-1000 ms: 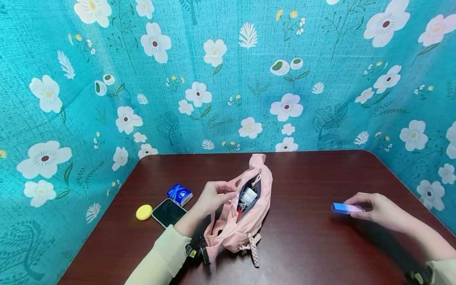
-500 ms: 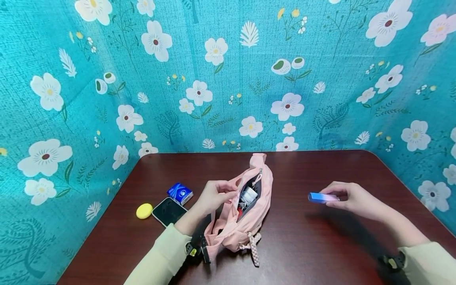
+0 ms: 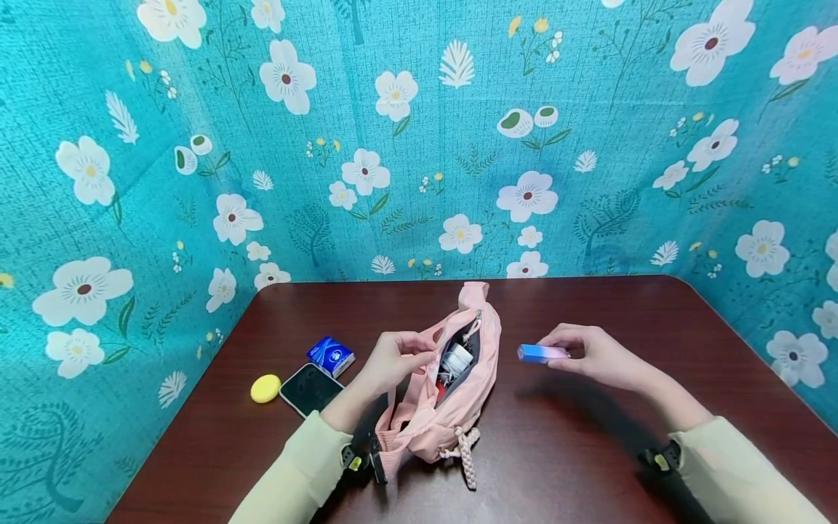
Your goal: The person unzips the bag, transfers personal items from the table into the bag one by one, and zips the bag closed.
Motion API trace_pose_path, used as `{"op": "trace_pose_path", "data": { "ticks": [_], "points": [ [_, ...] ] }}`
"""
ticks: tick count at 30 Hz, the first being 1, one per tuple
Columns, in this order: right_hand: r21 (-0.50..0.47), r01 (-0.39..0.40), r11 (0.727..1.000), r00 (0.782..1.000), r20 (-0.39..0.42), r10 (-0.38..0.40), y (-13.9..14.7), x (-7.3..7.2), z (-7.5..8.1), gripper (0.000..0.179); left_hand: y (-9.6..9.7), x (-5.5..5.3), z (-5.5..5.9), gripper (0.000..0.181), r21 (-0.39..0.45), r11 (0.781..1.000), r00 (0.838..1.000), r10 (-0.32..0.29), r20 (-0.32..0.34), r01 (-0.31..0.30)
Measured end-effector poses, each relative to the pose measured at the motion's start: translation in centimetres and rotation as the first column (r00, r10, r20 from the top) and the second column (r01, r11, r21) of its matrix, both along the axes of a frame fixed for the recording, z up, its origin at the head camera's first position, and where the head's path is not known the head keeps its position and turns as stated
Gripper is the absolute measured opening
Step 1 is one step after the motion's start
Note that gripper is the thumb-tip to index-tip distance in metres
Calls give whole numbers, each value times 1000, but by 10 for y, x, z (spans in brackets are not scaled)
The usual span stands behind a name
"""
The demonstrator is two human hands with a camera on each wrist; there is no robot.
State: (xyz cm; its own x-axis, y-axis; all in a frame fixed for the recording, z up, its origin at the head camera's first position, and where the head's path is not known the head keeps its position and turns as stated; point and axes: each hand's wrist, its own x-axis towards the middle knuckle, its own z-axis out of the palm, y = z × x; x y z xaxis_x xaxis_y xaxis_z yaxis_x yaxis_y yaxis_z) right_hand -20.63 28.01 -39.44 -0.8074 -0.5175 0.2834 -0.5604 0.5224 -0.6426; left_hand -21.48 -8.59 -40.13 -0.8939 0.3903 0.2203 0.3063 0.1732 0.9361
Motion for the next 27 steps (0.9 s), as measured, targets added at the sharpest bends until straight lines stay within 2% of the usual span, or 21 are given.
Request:
{"op": "trace_pose_path", "data": {
  "ticks": [14, 21, 23, 27],
  "points": [
    [-9, -61, 998, 998, 3, 61, -33, -15, 9, 25, -1, 1, 0, 15, -5, 1000, 1000, 9, -8, -9],
    [-20, -127, 992, 991, -38, 126, -52, -22, 8, 27, -1, -1, -1, 16, 0, 1000, 1000, 2, -6, -2],
    [-24, -145, 989, 989, -28, 145, -58, -22, 7, 26, -1, 0, 0, 16, -3, 1000, 1000, 1, 0, -1],
    [-42, -178, 983, 984, 3, 179, -71, -23, 5, 24, 0, 8, 12, 14, -14, 1000, 1000, -5, -4, 4]
  ]
}}
